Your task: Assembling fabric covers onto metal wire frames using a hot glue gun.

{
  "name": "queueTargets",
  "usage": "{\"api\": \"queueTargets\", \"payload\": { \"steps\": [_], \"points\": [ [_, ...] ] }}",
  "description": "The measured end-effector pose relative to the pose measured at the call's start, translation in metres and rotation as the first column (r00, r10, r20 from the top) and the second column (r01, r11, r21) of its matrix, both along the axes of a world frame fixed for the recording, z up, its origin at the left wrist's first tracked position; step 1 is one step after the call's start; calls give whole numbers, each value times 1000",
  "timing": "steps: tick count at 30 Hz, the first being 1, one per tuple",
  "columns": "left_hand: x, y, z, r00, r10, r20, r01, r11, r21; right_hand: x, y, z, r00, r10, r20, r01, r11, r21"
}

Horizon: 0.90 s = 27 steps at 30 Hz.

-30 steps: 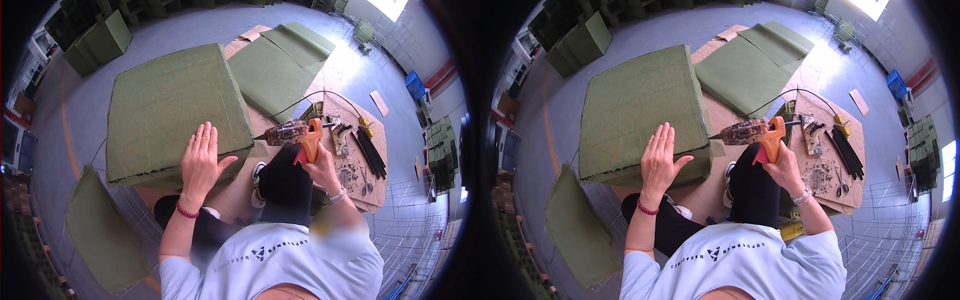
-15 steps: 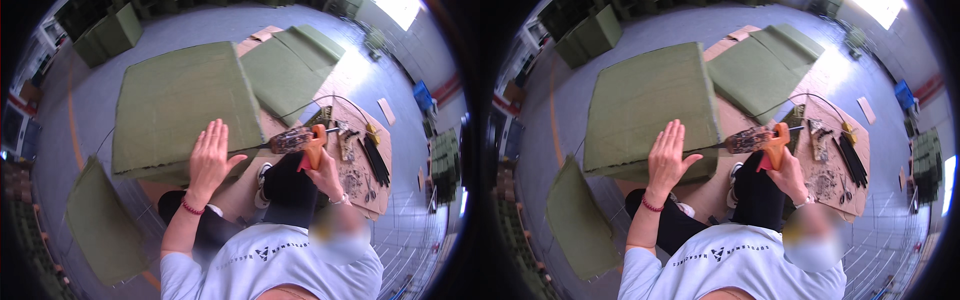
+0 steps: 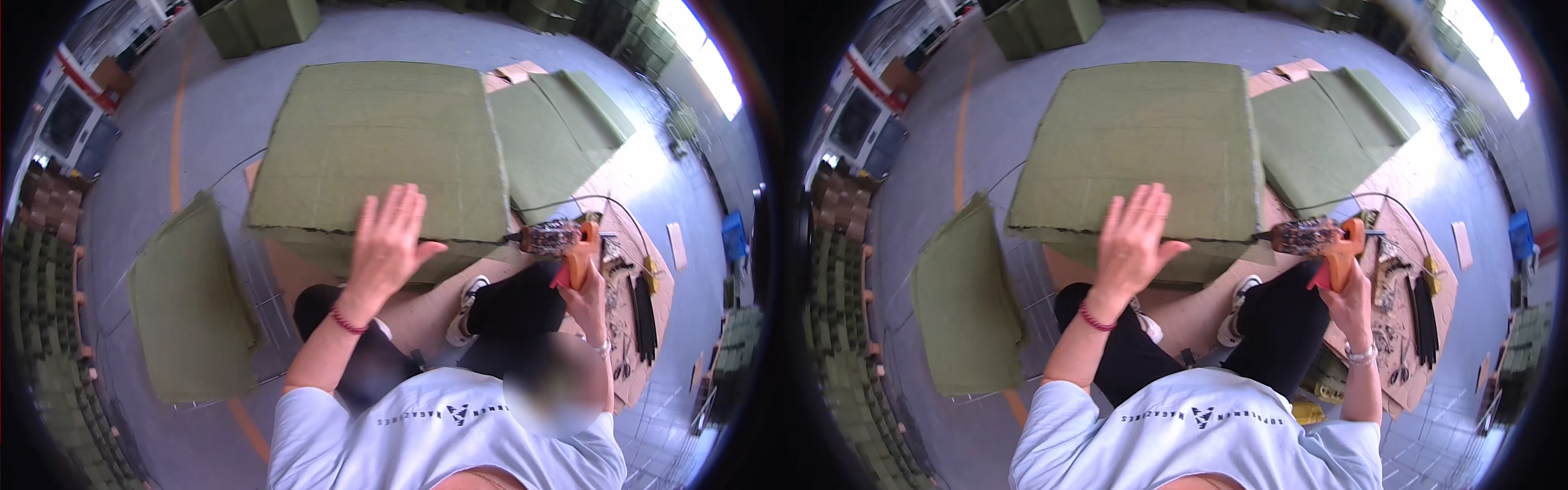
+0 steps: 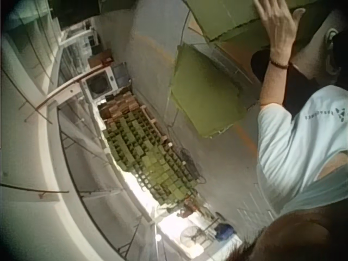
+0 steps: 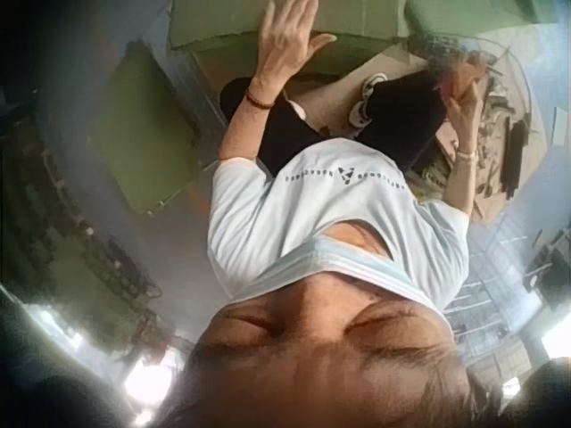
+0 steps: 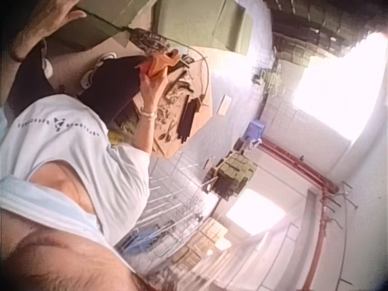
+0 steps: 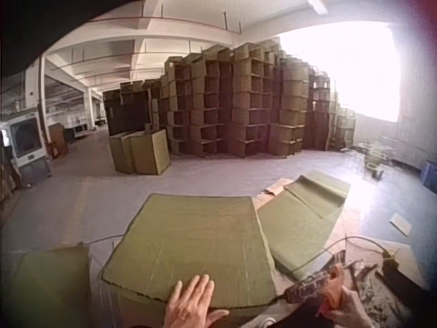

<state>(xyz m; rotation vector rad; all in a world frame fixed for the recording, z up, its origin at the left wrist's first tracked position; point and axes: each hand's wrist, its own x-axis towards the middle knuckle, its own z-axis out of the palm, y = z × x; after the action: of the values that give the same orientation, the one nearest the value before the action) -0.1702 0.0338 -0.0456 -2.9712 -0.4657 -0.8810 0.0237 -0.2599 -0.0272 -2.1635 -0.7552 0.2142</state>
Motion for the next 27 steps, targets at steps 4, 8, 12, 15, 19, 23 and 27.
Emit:
{"api": "queueTargets", "payload": {
  "steps": [4, 8, 12, 15, 19, 23, 27],
  "points": [
    [-36, 35, -3, 972, 231, -51, -232, 973, -19, 11, 8, 15, 994, 38, 102, -28, 995, -91],
    [-69, 67, -5, 896, 440, -60, -444, 892, -90, 14, 10, 25, 979, 59, 193, -21, 981, -191],
    [-101, 99, -17, 753, 651, 96, -610, 745, -268, 8, 19, 24, 994, 105, -1, -105, 994, -2],
    [-108, 104, -17, 731, 650, 207, -449, 687, -572, 7, 7, -5, 809, 120, -575, 7, 977, 214],
    [-110, 107, -14, 686, 664, 297, -354, 661, -661, -33, 39, -29, 715, 303, -631, 138, 823, 551],
    [-109, 108, -8, 618, 703, 353, -376, 658, -652, -65, 75, -43, 675, 330, -660, 331, 664, 671],
    [-106, 110, -15, 589, 684, 431, -372, 703, -607, -84, 92, -63, 649, 428, -629, 418, 490, 765]
  ]
}}
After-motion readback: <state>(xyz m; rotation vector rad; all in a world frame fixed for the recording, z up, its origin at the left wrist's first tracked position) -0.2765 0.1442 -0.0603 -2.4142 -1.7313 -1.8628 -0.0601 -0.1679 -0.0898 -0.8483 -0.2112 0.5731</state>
